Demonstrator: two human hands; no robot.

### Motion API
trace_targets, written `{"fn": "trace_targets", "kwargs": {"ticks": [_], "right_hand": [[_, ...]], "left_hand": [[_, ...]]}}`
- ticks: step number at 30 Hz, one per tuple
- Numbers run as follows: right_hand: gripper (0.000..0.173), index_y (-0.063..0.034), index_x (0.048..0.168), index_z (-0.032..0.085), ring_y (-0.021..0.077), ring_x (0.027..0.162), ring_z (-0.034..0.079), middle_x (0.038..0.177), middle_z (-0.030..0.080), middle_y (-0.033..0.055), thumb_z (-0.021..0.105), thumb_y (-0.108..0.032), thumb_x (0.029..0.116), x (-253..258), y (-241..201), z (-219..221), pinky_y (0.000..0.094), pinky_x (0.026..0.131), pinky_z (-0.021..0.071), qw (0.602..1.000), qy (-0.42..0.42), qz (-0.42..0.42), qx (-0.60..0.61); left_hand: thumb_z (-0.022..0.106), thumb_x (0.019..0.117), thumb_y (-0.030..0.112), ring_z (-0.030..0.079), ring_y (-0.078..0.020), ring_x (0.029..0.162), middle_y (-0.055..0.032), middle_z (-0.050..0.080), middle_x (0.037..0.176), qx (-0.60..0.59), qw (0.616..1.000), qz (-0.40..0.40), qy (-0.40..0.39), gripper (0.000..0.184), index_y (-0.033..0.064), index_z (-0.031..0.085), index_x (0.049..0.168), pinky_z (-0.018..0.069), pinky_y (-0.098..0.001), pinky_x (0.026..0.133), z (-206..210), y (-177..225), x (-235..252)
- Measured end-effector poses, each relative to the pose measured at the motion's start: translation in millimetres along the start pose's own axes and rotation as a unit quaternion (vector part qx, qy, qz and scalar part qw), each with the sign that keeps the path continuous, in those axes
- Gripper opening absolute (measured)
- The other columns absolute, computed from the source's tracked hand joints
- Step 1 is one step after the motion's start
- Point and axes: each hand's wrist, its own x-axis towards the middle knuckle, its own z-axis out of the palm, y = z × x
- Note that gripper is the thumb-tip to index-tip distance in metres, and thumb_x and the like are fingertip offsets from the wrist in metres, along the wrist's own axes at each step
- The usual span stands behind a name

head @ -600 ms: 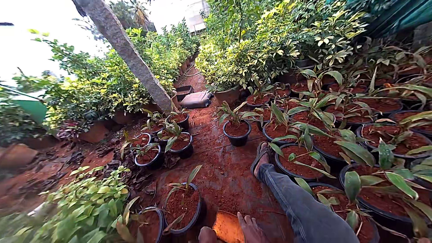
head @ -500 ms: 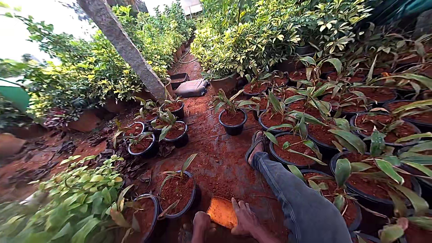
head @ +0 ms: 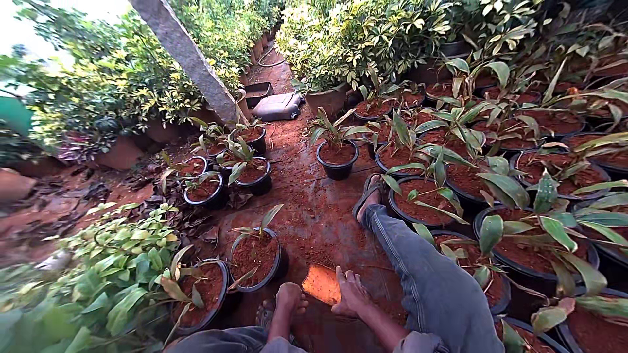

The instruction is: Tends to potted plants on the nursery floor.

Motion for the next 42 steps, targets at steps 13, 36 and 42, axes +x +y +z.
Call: {"fn": "trace_targets", "kwargs": {"ticks": [13, 36, 42], "right_hand": [[0.121, -0.0086, 0.165, 0.016, 0.0426, 0.146, 0.039, 0.160, 0.034, 0.0248, 0.085, -0.047, 0.0743, -7, 10, -4, 0.0548, 0.103, 0.0512, 0.997, 0.022, 0.074, -0.006], [0.113, -0.0144, 0.167, 0.015, 0.0462, 0.148, 0.033, 0.161, 0.032, 0.0254, 0.083, -0.032, 0.0775, 68, 51, 24, 0.0563, 0.111, 0.0440, 0.993, -0.005, 0.120, -0.016], [0.110, -0.0166, 0.167, 0.018, 0.0448, 0.148, 0.033, 0.160, 0.035, 0.0230, 0.081, -0.033, 0.0779, 54, 36, -9, 0.0575, 0.110, 0.0427, 0.991, 0.002, 0.131, -0.036]], "left_hand": [[0.054, 0.1058, 0.017, 0.071, -0.0288, 0.103, -0.0180, 0.069, 0.120, 0.147, 0.987, 0.063, -0.004, 0.034, 0.0046, 0.058, 0.137, 0.0574, -0.0458, 0.087, -3, 1, 2], [0.041, 0.1102, 0.040, 0.028, -0.0346, 0.155, -0.0244, 0.030, 0.165, 0.286, 0.922, 0.249, 0.072, 0.062, -0.0029, 0.039, 0.155, 0.0237, -0.0441, 0.128, 23, 33, 147], [0.042, 0.1090, 0.042, 0.027, -0.0363, 0.155, -0.0248, 0.031, 0.165, 0.324, 0.901, 0.273, 0.095, 0.061, -0.0008, 0.045, 0.153, 0.0234, -0.0453, 0.127, 46, 34, 178]]}}
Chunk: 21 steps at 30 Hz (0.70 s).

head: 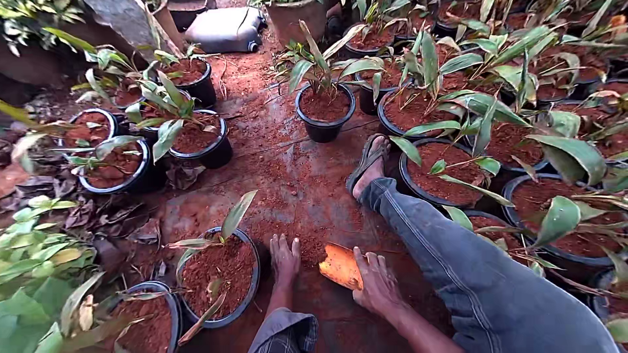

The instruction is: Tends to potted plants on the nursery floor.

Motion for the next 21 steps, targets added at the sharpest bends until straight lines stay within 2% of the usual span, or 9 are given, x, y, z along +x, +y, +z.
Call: {"fn": "trace_targets", "kwargs": {"ticks": [3, 7, 12, 16, 18, 21], "right_hand": [[0.111, -0.0151, 0.166, 0.019, 0.0455, 0.148, 0.033, 0.160, 0.035, 0.0238, 0.083, -0.029, 0.0765, -15, 4, -25, 0.0599, 0.108, 0.0429, 0.999, -0.024, 0.032, -0.034], [0.114, -0.0160, 0.167, 0.016, 0.0471, 0.148, 0.033, 0.160, 0.034, 0.0251, 0.085, -0.026, 0.0755, 4, 25, -9, 0.0598, 0.107, 0.0456, 0.996, -0.046, 0.066, -0.028], [0.114, -0.0201, 0.167, 0.014, 0.0462, 0.147, 0.034, 0.159, 0.036, 0.0240, 0.083, -0.026, 0.0765, 23, 20, 13, 0.0575, 0.109, 0.0440, 0.999, -0.028, 0.020, -0.012], [0.115, -0.0178, 0.167, 0.014, 0.0469, 0.147, 0.035, 0.159, 0.036, 0.0259, 0.083, -0.024, 0.0761, 31, 2, 22, 0.0564, 0.111, 0.0434, 1.000, -0.020, 0.011, -0.004], [0.115, -0.0171, 0.167, 0.014, 0.0479, 0.147, 0.035, 0.159, 0.035, 0.0273, 0.083, -0.023, 0.0758, 35, -9, 20, 0.0577, 0.111, 0.0423, 1.000, -0.020, -0.001, -0.002], [0.114, -0.0173, 0.167, 0.015, 0.0487, 0.147, 0.034, 0.159, 0.035, 0.0287, 0.083, -0.019, 0.0763, 46, -26, 16, 0.0598, 0.111, 0.0401, 0.999, -0.019, -0.039, -0.017]], "left_hand": [[0.041, 0.1084, 0.043, 0.024, -0.0380, 0.156, -0.0248, 0.029, 0.165, 0.028, 0.999, 0.031, 0.026, 0.062, 0.0008, 0.045, 0.154, 0.0190, -0.0475, 0.128, 15, -4, 14], [0.037, 0.1085, 0.045, 0.021, -0.0390, 0.157, -0.0235, 0.026, 0.167, 0.057, 0.997, 0.051, 0.021, 0.065, 0.0019, 0.042, 0.156, 0.0144, -0.0518, 0.129, 26, -8, 25], [0.032, 0.1090, 0.040, 0.021, -0.0386, 0.157, -0.0212, 0.029, 0.167, 0.041, 0.996, 0.071, 0.023, 0.061, 0.0010, 0.044, 0.154, 0.0144, -0.0540, 0.128, 33, -13, 21], [0.029, 0.1098, 0.038, 0.025, -0.0358, 0.156, -0.0196, 0.034, 0.165, 0.017, 0.997, 0.069, 0.017, 0.060, 0.0010, 0.045, 0.154, 0.0130, -0.0550, 0.128, 34, -7, 13], [0.030, 0.1094, 0.037, 0.028, -0.0367, 0.155, -0.0208, 0.036, 0.164, -0.002, 0.997, 0.078, 0.023, 0.060, -0.0009, 0.046, 0.153, 0.0135, -0.0558, 0.128, 42, -4, 6], [0.033, 0.1092, 0.033, 0.022, -0.0414, 0.156, -0.0266, 0.028, 0.165, -0.066, 0.995, 0.081, 0.006, 0.060, -0.0063, 0.038, 0.155, 0.0163, -0.0507, 0.129, 53, 12, -10]]}}
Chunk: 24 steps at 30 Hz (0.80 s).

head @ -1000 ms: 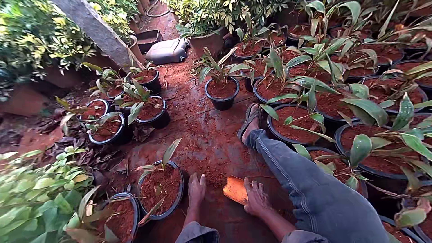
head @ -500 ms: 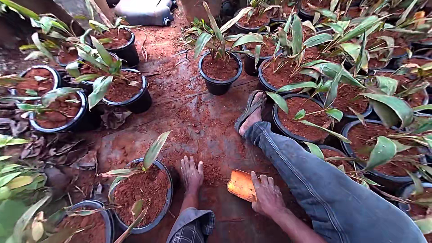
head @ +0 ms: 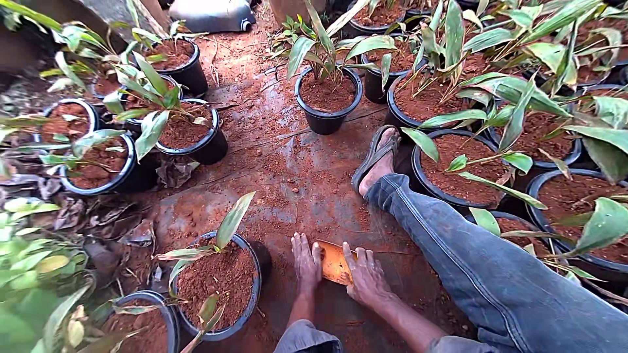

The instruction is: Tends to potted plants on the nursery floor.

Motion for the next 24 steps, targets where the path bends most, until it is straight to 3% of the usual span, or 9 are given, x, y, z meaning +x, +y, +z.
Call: {"fn": "trace_targets", "kwargs": {"ticks": [6, 10, 12, 14, 18, 24], "right_hand": [[0.112, -0.0172, 0.167, 0.015, 0.0496, 0.146, 0.033, 0.160, 0.033, 0.0293, 0.081, -0.019, 0.0768, 16, 3, 5, 0.0619, 0.111, 0.0389, 0.999, 0.008, -0.031, 0.005], [0.099, -0.0157, 0.166, 0.020, 0.0468, 0.146, 0.035, 0.160, 0.033, 0.0274, 0.073, -0.015, 0.0829, 18, 11, 14, 0.0581, 0.112, 0.0395, 0.998, 0.033, -0.047, 0.019], [0.102, -0.0163, 0.166, 0.023, 0.0479, 0.146, 0.035, 0.159, 0.034, 0.0273, 0.077, -0.016, 0.0800, 19, 17, 16, 0.0592, 0.113, 0.0391, 0.996, 0.041, -0.065, 0.043], [0.104, -0.0186, 0.165, 0.025, 0.0474, 0.147, 0.033, 0.158, 0.037, 0.0258, 0.082, -0.021, 0.0775, 20, 24, 16, 0.0589, 0.114, 0.0393, 0.994, 0.054, -0.079, 0.059], [0.107, -0.0183, 0.164, 0.027, 0.0461, 0.148, 0.031, 0.158, 0.038, 0.0246, 0.082, -0.015, 0.0725, 25, 35, 6, 0.0563, 0.116, 0.0375, 0.992, 0.079, -0.080, 0.051], [0.105, -0.0210, 0.164, 0.030, 0.0447, 0.149, 0.031, 0.157, 0.039, 0.0231, 0.082, -0.012, 0.0730, 41, 49, -16, 0.0529, 0.116, 0.0390, 0.992, 0.105, -0.070, -0.011]], "left_hand": [[0.037, 0.1075, 0.038, 0.016, -0.0428, 0.157, -0.0324, 0.015, 0.167, -0.045, 0.999, -0.023, -0.012, 0.074, -0.0120, 0.020, 0.158, 0.0170, -0.0454, 0.130, 27, 38, -31], [0.032, 0.1082, 0.039, 0.019, -0.0391, 0.158, -0.0313, 0.016, 0.167, -0.045, 0.998, -0.027, -0.026, 0.073, -0.0120, 0.018, 0.159, 0.0173, -0.0426, 0.130, 35, 51, -44], [0.035, 0.1076, 0.038, 0.027, -0.0383, 0.155, -0.0294, 0.025, 0.165, -0.060, 0.998, -0.017, 0.000, 0.070, -0.0098, 0.025, 0.158, 0.0232, -0.0440, 0.128, 30, 53, -49], [0.040, 0.1046, 0.036, 0.038, -0.0430, 0.149, -0.0303, 0.039, 0.158, -0.072, 0.993, -0.009, 0.098, 0.066, -0.0104, 0.039, 0.152, 0.0315, -0.0496, 0.123, 30, 51, -54], [0.042, 0.1072, 0.030, 0.033, -0.0452, 0.150, -0.0308, 0.034, 0.160, -0.099, 0.965, -0.150, 0.190, 0.058, -0.0073, 0.040, 0.152, 0.0282, -0.0526, 0.124, 17, 42, -60], [0.040, 0.1104, 0.039, 0.024, -0.0427, 0.155, -0.0330, 0.022, 0.165, -0.056, 0.929, -0.323, 0.174, 0.069, -0.0099, 0.026, 0.157, 0.0220, -0.0476, 0.127, 23, 13, -66]]}}
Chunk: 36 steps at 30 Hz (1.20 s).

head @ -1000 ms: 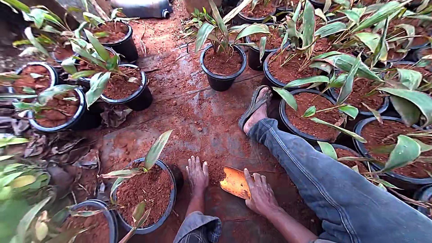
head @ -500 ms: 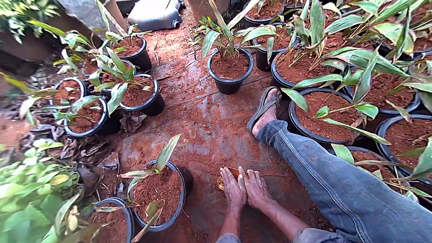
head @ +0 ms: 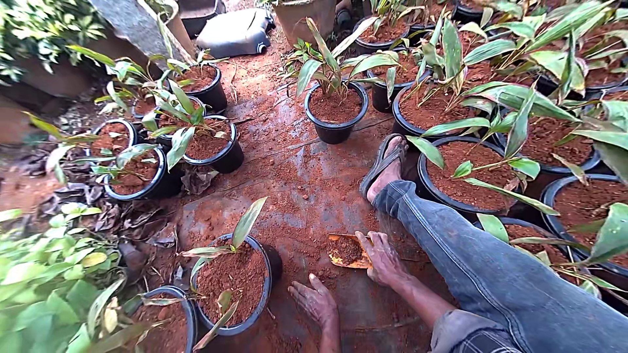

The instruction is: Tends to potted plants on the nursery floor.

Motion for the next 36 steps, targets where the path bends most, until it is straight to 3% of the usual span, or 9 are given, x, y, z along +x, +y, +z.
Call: {"fn": "trace_targets", "kwargs": {"ticks": [10, 13, 15, 21, 24, 27, 30, 33, 36], "right_hand": [[0.101, -0.0259, 0.159, 0.040, 0.0439, 0.149, 0.034, 0.156, 0.043, 0.0213, 0.081, 0.004, 0.0723, 51, -20, -29, 0.0608, 0.113, 0.0381, 0.973, -0.024, -0.205, -0.106], [0.092, -0.0260, 0.158, 0.042, 0.0440, 0.149, 0.033, 0.156, 0.043, 0.0211, 0.075, 0.007, 0.0786, 59, -41, -29, 0.0615, 0.116, 0.0347, 0.953, -0.051, -0.274, -0.115], [0.093, -0.0240, 0.158, 0.042, 0.0463, 0.149, 0.033, 0.156, 0.042, 0.0237, 0.076, 0.008, 0.0776, 58, -49, -21, 0.0640, 0.115, 0.0340, 0.947, -0.068, -0.297, -0.099], [0.083, -0.0200, 0.160, 0.039, 0.0483, 0.150, 0.030, 0.158, 0.040, 0.0253, 0.071, -0.002, 0.0854, 41, -35, -2, 0.0635, 0.115, 0.0358, 0.966, -0.100, -0.236, -0.041], [0.079, -0.0181, 0.160, 0.039, 0.0488, 0.150, 0.030, 0.158, 0.040, 0.0261, 0.069, -0.004, 0.0885, 27, -27, 4, 0.0616, 0.117, 0.0344, 0.974, -0.098, -0.204, 0.000], [0.094, -0.0178, 0.161, 0.037, 0.0505, 0.149, 0.030, 0.158, 0.039, 0.0262, 0.082, -0.014, 0.0786, 18, -19, 4, 0.0620, 0.115, 0.0372, 0.982, -0.089, -0.163, 0.032], [0.108, -0.0191, 0.162, 0.033, 0.0497, 0.148, 0.031, 0.158, 0.038, 0.0249, 0.089, -0.020, 0.0695, 12, -15, -9, 0.0604, 0.115, 0.0384, 0.990, -0.062, -0.124, 0.039], [0.111, -0.0174, 0.163, 0.030, 0.0471, 0.147, 0.033, 0.157, 0.039, 0.0236, 0.089, -0.021, 0.0695, 6, -26, -36, 0.0568, 0.118, 0.0356, 0.992, -0.037, -0.106, 0.049], [0.112, -0.0182, 0.164, 0.029, 0.0457, 0.146, 0.035, 0.156, 0.040, 0.0233, 0.090, -0.025, 0.0694, 2, -42, -61, 0.0553, 0.118, 0.0349, 0.991, -0.010, -0.120, 0.053]], "left_hand": [[0.032, 0.1120, 0.042, 0.019, -0.0454, 0.155, -0.0338, 0.019, 0.165, -0.084, 0.988, -0.130, -0.016, 0.069, -0.0100, 0.027, 0.157, 0.0212, -0.0493, 0.126, 12, 45, -6], [0.032, 0.1125, 0.041, 0.022, -0.0455, 0.154, -0.0338, 0.021, 0.164, -0.110, 0.986, -0.126, -0.027, 0.067, -0.0097, 0.028, 0.156, 0.0232, -0.0504, 0.125, 8, 55, -4], [0.030, 0.1128, 0.040, 0.023, -0.0441, 0.155, -0.0330, 0.020, 0.165, -0.120, 0.986, -0.098, -0.057, 0.067, -0.0090, 0.024, 0.158, 0.0244, -0.0506, 0.125, 8, 63, -6], [0.035, 0.1113, 0.042, 0.020, -0.0399, 0.157, -0.0298, 0.016, 0.168, -0.098, 0.986, -0.039, -0.126, 0.072, -0.0076, 0.018, 0.160, 0.0218, -0.0492, 0.127, 15, 69, -21], [0.034, 0.1101, 0.049, 0.019, -0.0370, 0.158, -0.0230, 0.016, 0.170, -0.040, 0.982, -0.034, -0.180, 0.073, 0.0004, 0.018, 0.163, 0.0193, -0.0591, 0.125, 6, 70, -30], [0.035, 0.1097, 0.050, 0.027, -0.0337, 0.155, -0.0169, 0.031, 0.167, 0.021, 0.977, 0.007, -0.211, 0.065, 0.0071, 0.038, 0.159, 0.0214, -0.0618, 0.123, -18, 78, -33], [0.045, 0.1077, 0.037, 0.047, -0.0261, 0.144, -0.0082, 0.060, 0.146, 0.072, 0.973, 0.120, -0.183, 0.044, 0.0126, 0.065, 0.138, 0.0263, -0.0541, 0.123, -52, 90, -22], [0.046, 0.1062, 0.028, 0.053, -0.0253, 0.139, -0.0095, 0.064, 0.140, 0.122, 0.957, 0.225, -0.135, 0.040, 0.0099, 0.068, 0.134, 0.0328, -0.0463, 0.121, -106, 114, 8], [0.045, 0.1059, 0.029, 0.045, -0.0309, 0.145, -0.0139, 0.057, 0.148, 0.226, 0.931, 0.273, -0.089, 0.043, 0.0094, 0.061, 0.141, 0.0275, -0.0543, 0.123, -169, 136, 45]]}}
